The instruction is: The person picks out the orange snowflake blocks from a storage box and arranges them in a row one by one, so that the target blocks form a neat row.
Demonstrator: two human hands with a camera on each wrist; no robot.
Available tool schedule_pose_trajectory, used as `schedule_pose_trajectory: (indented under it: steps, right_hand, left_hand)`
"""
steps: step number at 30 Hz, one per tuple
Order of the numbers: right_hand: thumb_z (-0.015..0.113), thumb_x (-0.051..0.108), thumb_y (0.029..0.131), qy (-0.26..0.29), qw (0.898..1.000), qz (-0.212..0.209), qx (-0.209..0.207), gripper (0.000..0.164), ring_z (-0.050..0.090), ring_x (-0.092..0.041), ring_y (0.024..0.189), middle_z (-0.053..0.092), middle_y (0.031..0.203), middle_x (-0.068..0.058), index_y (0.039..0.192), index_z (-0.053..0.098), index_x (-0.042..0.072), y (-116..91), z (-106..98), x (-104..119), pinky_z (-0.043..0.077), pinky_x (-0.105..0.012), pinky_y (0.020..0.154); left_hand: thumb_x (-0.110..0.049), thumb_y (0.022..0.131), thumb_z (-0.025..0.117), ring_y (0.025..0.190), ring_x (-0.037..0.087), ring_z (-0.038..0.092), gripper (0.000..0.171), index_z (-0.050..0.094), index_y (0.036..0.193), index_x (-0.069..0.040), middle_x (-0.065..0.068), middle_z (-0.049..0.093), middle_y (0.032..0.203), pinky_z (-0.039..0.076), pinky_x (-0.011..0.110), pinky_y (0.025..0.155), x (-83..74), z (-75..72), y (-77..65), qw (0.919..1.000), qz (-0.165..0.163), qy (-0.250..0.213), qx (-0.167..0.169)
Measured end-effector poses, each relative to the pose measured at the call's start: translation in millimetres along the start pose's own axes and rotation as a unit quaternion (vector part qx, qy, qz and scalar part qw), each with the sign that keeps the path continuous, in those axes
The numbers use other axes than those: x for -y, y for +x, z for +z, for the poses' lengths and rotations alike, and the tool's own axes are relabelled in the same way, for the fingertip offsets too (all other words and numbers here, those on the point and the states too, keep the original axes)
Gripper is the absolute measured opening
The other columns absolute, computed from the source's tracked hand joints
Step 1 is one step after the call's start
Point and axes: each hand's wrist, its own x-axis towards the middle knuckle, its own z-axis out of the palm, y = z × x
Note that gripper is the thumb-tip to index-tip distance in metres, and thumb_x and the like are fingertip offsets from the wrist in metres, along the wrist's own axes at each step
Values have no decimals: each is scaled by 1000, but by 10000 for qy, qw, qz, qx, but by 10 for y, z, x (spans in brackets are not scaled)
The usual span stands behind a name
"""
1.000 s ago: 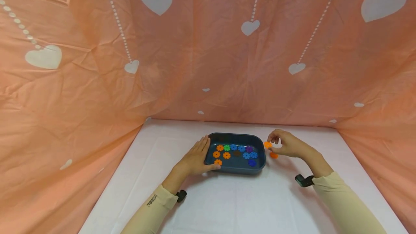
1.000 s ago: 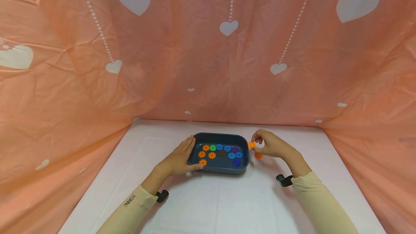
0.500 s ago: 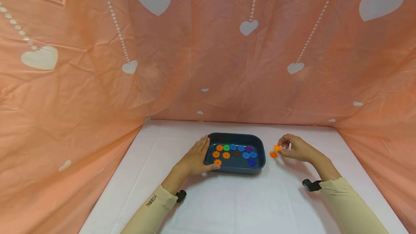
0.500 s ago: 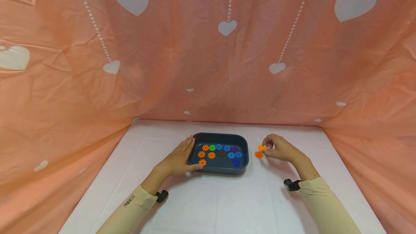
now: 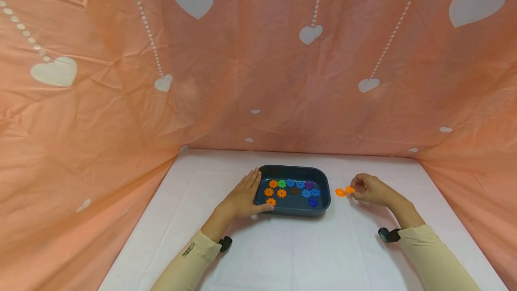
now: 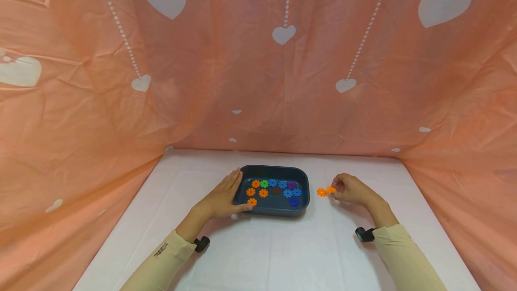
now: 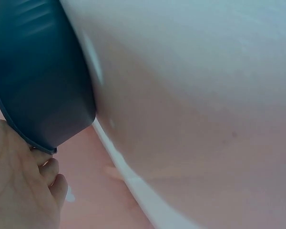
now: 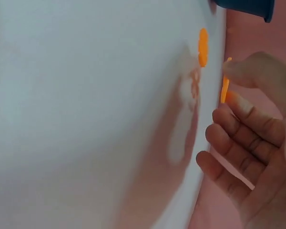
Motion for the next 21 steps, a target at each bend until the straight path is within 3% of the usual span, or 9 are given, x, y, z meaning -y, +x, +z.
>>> schedule_pose_trajectory:
  steps: [7, 21]
  right_hand:
    - [88, 7, 83, -25, 9997, 230, 78, 26, 58, -18, 84, 65, 91, -3, 97, 67, 1, -15, 64, -66, 54, -27, 74]
    - [86, 6, 84, -206, 9995, 242, 52, 23, 56, -17, 82, 64, 87, -3, 96, 67, 1, -9, 95, -55, 52, -29, 75]
  left_hand:
    - [-81, 94, 58, 167, 28, 2, 123, 4, 172, -3, 12, -2, 181, 8, 45, 135, -5, -3, 3, 10000, -6, 51, 8]
    - [-81, 94, 59, 167, 28, 2, 123, 4, 172, -5, 11, -2, 181, 9, 45, 135, 14, 17, 16, 10000, -60, 3, 14]
